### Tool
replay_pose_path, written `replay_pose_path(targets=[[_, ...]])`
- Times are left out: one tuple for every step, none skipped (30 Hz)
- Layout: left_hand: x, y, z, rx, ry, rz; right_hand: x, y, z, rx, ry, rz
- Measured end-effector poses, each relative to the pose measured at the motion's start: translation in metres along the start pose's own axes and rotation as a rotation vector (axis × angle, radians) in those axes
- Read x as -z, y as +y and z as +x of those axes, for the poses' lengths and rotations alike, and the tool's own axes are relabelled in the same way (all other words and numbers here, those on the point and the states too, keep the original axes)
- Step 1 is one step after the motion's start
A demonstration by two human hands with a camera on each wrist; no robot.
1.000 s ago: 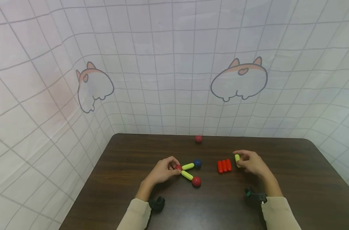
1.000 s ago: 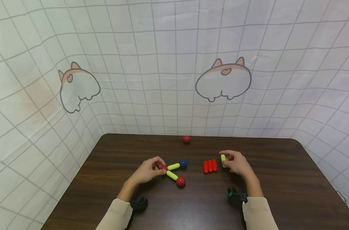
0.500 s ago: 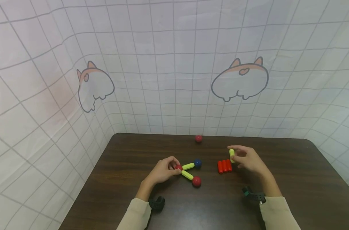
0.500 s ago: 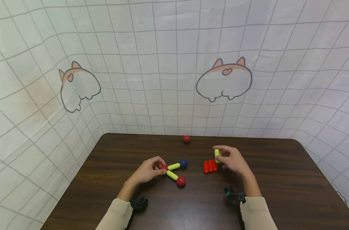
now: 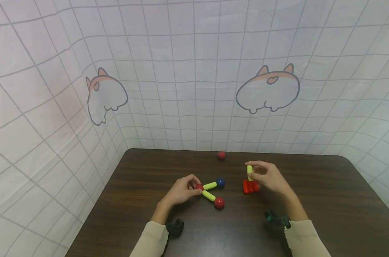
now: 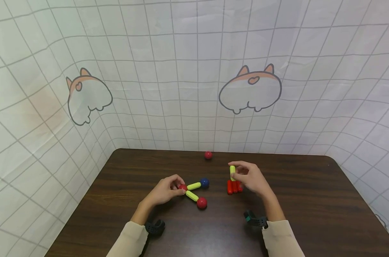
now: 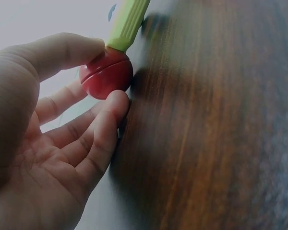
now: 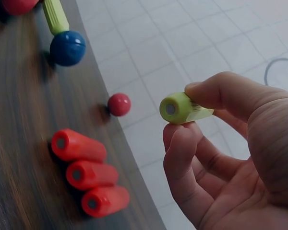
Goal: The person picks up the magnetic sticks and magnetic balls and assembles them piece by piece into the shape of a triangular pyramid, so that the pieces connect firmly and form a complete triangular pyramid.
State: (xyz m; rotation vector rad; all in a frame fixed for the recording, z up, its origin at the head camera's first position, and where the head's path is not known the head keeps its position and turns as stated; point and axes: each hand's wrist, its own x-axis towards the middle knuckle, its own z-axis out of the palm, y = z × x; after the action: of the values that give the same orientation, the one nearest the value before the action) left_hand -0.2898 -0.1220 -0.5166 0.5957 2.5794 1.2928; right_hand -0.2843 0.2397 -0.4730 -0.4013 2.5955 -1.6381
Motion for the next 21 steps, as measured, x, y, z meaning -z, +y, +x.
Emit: replay_pose_path(targets=[[0.000, 0.000, 0.000, 0.001, -0.001, -0.001, -0.002, -0.001, 0.000, 0.004, -0.001, 0.001], [0.000, 0.000, 0.000, 0.001, -0.001, -0.002, -0.003, -0.002, 0.001, 0.006, -0.002, 0.000], [0.000, 0.001, 0.000, 0.001, -0.001, -0.003, -0.005, -0.003, 0.001, 0.004, -0.001, 0.000], [0.000, 0.001, 0.000, 0.001, -0.002, -0.005, -0.007, -0.003, 0.002, 0.009, -0.004, -0.004], [0.000, 0.001, 0.000, 0.001, -0.002, -0.005, -0.009, -0.004, 0.002, 0.010, -0.008, -0.005], [0.000, 0.001, 0.000, 0.000, -0.002, -0.005, -0.010, -0.004, 0.003, 0.010, -0.013, -0.002], [0.000, 0.001, 0.000, 0.000, -0.002, -0.004, -0.012, -0.005, 0.003, 0.011, -0.018, -0.004], [0.000, 0.002, 0.000, -0.001, -0.003, -0.003, -0.014, -0.005, 0.004, 0.011, -0.022, -0.005], [0.000, 0.002, 0.000, -0.002, -0.003, -0.001, -0.016, -0.006, 0.004, 0.010, -0.025, -0.004], [0.000, 0.002, 0.000, -0.002, -0.003, 0.001, -0.018, -0.006, 0.005, 0.013, -0.032, -0.009], [0.000, 0.002, 0.000, -0.002, -0.004, 0.002, -0.020, -0.006, 0.005, 0.010, -0.036, -0.010], [0.000, 0.002, 0.000, -0.002, -0.004, 0.003, -0.022, -0.006, 0.005, 0.007, -0.042, -0.006], [0.000, 0.002, 0.000, -0.003, -0.004, 0.004, -0.024, -0.006, 0.006, 0.005, -0.045, -0.009], [0.000, 0.002, 0.000, -0.002, -0.004, 0.004, -0.026, -0.007, 0.006, 0.006, -0.049, -0.013], [0.000, 0.002, 0.000, -0.002, -0.003, 0.004, -0.028, -0.007, 0.006, 0.007, -0.053, -0.017], [0.000, 0.001, 0.000, 0.000, -0.004, 0.002, -0.030, -0.007, 0.007, 0.011, -0.056, -0.026], [0.000, 0.001, 0.000, 0.000, -0.004, 0.001, -0.032, -0.007, 0.007, 0.016, -0.060, -0.033], [0.000, 0.001, -0.001, 0.001, -0.004, -0.001, -0.034, -0.007, 0.008, 0.017, -0.066, -0.037], [0.000, 0.001, 0.000, 0.002, -0.004, -0.003, -0.036, -0.007, 0.008, 0.018, -0.072, -0.041], [0.000, 0.001, 0.000, 0.003, -0.004, -0.006, -0.038, -0.008, 0.008, 0.016, -0.078, -0.042], [0.000, 0.001, 0.000, 0.004, -0.004, -0.007, -0.040, -0.008, 0.009, 0.015, -0.086, -0.041]])
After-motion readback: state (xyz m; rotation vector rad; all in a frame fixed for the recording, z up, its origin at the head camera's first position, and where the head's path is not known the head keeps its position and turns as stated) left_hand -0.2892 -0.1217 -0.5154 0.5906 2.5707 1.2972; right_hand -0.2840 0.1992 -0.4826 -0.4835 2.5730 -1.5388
